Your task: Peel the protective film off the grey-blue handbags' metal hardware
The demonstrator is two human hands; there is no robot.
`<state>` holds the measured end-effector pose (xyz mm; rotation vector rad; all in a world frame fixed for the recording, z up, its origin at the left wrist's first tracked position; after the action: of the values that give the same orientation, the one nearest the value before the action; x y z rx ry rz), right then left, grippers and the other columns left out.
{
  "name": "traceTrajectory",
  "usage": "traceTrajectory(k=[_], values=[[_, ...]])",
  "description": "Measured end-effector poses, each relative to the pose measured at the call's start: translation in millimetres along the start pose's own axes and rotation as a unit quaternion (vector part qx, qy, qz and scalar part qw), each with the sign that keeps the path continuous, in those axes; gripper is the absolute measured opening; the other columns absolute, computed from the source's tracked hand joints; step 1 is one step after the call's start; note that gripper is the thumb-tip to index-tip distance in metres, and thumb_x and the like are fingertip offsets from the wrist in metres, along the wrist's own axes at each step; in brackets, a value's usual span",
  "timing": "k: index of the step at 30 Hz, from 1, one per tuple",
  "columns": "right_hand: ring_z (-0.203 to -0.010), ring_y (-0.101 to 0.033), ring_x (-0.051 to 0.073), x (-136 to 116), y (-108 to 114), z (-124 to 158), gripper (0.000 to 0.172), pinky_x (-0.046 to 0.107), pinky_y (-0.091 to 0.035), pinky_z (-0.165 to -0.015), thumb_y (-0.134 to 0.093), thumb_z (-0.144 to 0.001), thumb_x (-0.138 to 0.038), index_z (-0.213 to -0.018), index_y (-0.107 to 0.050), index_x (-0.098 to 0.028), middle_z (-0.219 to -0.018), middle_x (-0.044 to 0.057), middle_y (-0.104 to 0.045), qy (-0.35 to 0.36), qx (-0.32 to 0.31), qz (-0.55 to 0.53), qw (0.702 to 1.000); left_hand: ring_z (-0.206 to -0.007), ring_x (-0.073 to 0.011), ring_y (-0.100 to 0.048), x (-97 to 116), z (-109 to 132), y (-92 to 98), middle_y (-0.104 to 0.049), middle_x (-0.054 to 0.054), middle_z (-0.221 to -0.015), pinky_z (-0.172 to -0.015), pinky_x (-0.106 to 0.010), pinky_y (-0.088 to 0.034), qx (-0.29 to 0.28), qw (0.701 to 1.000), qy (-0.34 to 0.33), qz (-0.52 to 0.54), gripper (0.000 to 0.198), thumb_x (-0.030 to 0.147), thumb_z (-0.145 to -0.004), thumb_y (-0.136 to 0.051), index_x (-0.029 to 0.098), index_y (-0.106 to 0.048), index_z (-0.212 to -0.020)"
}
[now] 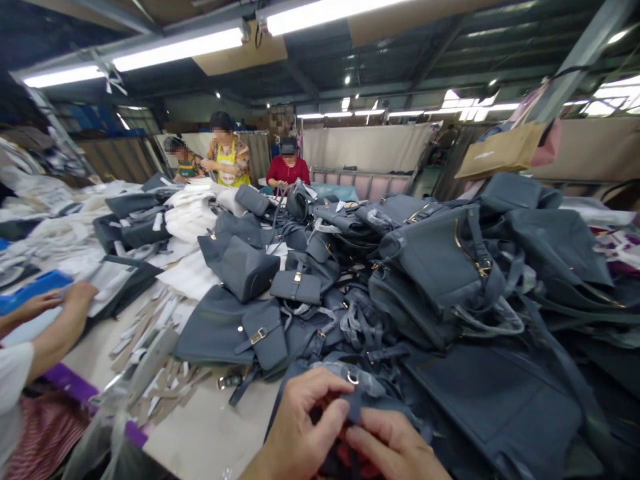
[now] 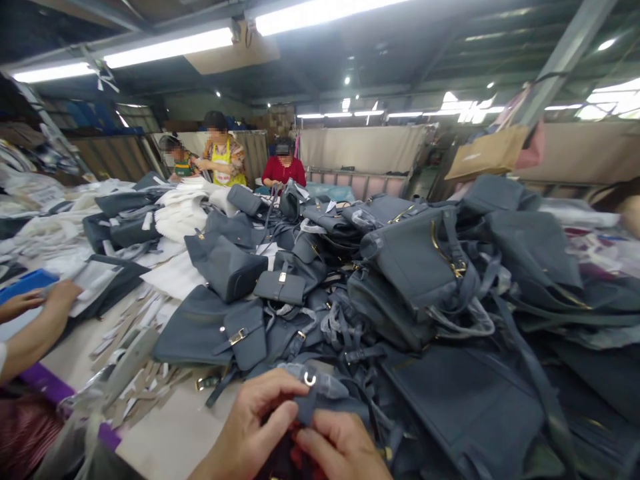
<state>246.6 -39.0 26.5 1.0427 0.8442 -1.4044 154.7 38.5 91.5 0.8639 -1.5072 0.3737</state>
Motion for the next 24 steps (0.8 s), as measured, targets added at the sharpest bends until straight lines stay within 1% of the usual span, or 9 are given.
traceTrajectory(k=[3, 5, 8, 10, 13, 15, 19, 22, 24], values=[[-0.053, -0.052, 0.010, -4.7, 4.3, -2.8, 0.032, 0.019, -0.042, -0.050, -0.069, -0.075, -0.046, -0.063, -0.066, -0.017, -0.058, -0.003, -0.060, -0.010, 0.035, -0.023, 0.999, -0.057, -0.0131, -0.060, -21.2, -1.4, -0.7, -0.062, -0.001, -0.069, -0.054, -0.022, -0.048, 0.019, 0.980, 0.133, 0.147, 0.009, 0.024, -0.074, -0.062, 0.017, -0.062, -0.079], [-0.054, -0.054, 0.010, -7.7, 1.0, -2.9, 0.030, 0.018, -0.043, -0.050, -0.074, -0.071, -0.047, -0.069, -0.068, -0.017, -0.061, -0.003, -0.062, -0.014, 0.017, -0.097, 0.995, -0.050, -0.0118, -0.059, -33.6, 1.0, -5.5, -0.060, 0.003, -0.064, -0.049, -0.021, -0.047, 0.014, 0.950, 0.201, 0.239, 0.022, 0.026, -0.067, -0.067, 0.018, -0.054, -0.083], [-0.065, -0.062, 0.013, -13.8, -4.6, -2.4, 0.036, 0.019, -0.046, -0.057, -0.079, -0.068, -0.047, -0.086, -0.072, -0.017, -0.068, 0.000, -0.068, -0.010, -0.013, -0.172, 0.985, -0.043, -0.0104, -0.057, -43.3, 7.3, -10.4, -0.060, 0.005, -0.057, -0.043, -0.019, -0.046, -0.021, 0.930, 0.254, 0.264, 0.033, 0.027, -0.060, -0.071, 0.017, -0.053, -0.085], [-0.066, -0.064, 0.014, -13.2, -3.8, -3.7, 0.041, 0.020, -0.046, -0.057, -0.080, -0.067, -0.047, -0.092, -0.073, -0.016, -0.068, 0.001, -0.070, -0.011, 0.000, -0.187, 0.982, -0.040, -0.0091, -0.055, -46.6, 11.7, -10.8, -0.060, 0.004, -0.053, -0.041, -0.017, -0.044, -0.045, 0.933, 0.272, 0.231, 0.026, 0.030, -0.062, -0.069, 0.016, -0.055, -0.078], [-0.061, -0.062, 0.013, -8.3, 0.3, -7.9, 0.044, 0.020, -0.045, -0.054, -0.080, -0.066, -0.048, -0.095, -0.073, -0.016, -0.066, 0.001, -0.069, 0.004, 0.040, -0.186, 0.982, -0.044, -0.0103, -0.058, -49.4, 14.5, -6.4, -0.062, 0.001, -0.053, -0.040, -0.016, -0.043, -0.045, 0.943, 0.279, 0.174, 0.020, 0.033, -0.065, -0.064, 0.016, -0.054, -0.071], [-0.059, -0.059, 0.013, -3.9, 2.2, -10.4, 0.043, 0.020, -0.044, -0.052, -0.080, -0.067, -0.047, -0.096, -0.073, -0.016, -0.064, 0.000, -0.067, 0.015, 0.063, -0.172, 0.983, -0.046, -0.0117, -0.060, -51.3, 15.2, -6.4, -0.062, 0.001, -0.054, -0.039, -0.015, -0.043, -0.052, 0.944, 0.286, 0.154, 0.018, 0.031, -0.065, -0.062, 0.017, -0.052, -0.071], [-0.057, -0.054, 0.011, -1.7, 6.1, -11.1, 0.034, 0.018, -0.040, -0.048, -0.074, -0.074, -0.041, -0.099, -0.072, -0.017, -0.061, -0.003, -0.062, 0.033, 0.097, -0.116, 0.988, -0.040, -0.0105, -0.057, -56.3, 15.8, -14.5, -0.059, 0.004, -0.049, -0.035, -0.014, -0.039, -0.101, 0.935, 0.305, 0.149, 0.015, 0.026, -0.062, -0.059, 0.018, -0.050, -0.072], [-0.055, -0.052, 0.010, -5.5, 5.4, -10.0, 0.032, 0.018, -0.036, -0.046, -0.072, -0.076, -0.038, -0.100, -0.070, -0.017, -0.062, -0.004, -0.062, 0.037, 0.086, -0.111, 0.989, -0.040, -0.0099, -0.056, -58.8, 12.8, -17.9, -0.059, 0.004, -0.050, -0.033, -0.012, -0.036, -0.106, 0.935, 0.297, 0.162, 0.017, 0.021, -0.058, -0.059, 0.019, -0.049, -0.071], [-0.058, -0.056, 0.011, -7.4, 3.1, -9.7, 0.033, 0.018, -0.037, -0.048, -0.076, -0.073, -0.036, -0.099, -0.067, -0.017, -0.064, -0.003, -0.063, 0.035, 0.064, -0.137, 0.988, -0.041, -0.0098, -0.057, -60.5, 11.3, -19.6, -0.059, 0.004, -0.051, -0.033, -0.011, -0.034, -0.103, 0.935, 0.294, 0.171, 0.019, 0.019, -0.055, -0.060, 0.019, -0.048, -0.070]])
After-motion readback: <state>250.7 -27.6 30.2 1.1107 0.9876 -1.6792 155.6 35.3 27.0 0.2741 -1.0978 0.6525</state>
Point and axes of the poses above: each hand's wrist, its own z-axis away from the middle knuckle, its own y-axis out of the back of the hand, x = y × z, the point moved 8 cm from there along -z, towards the middle knuckle
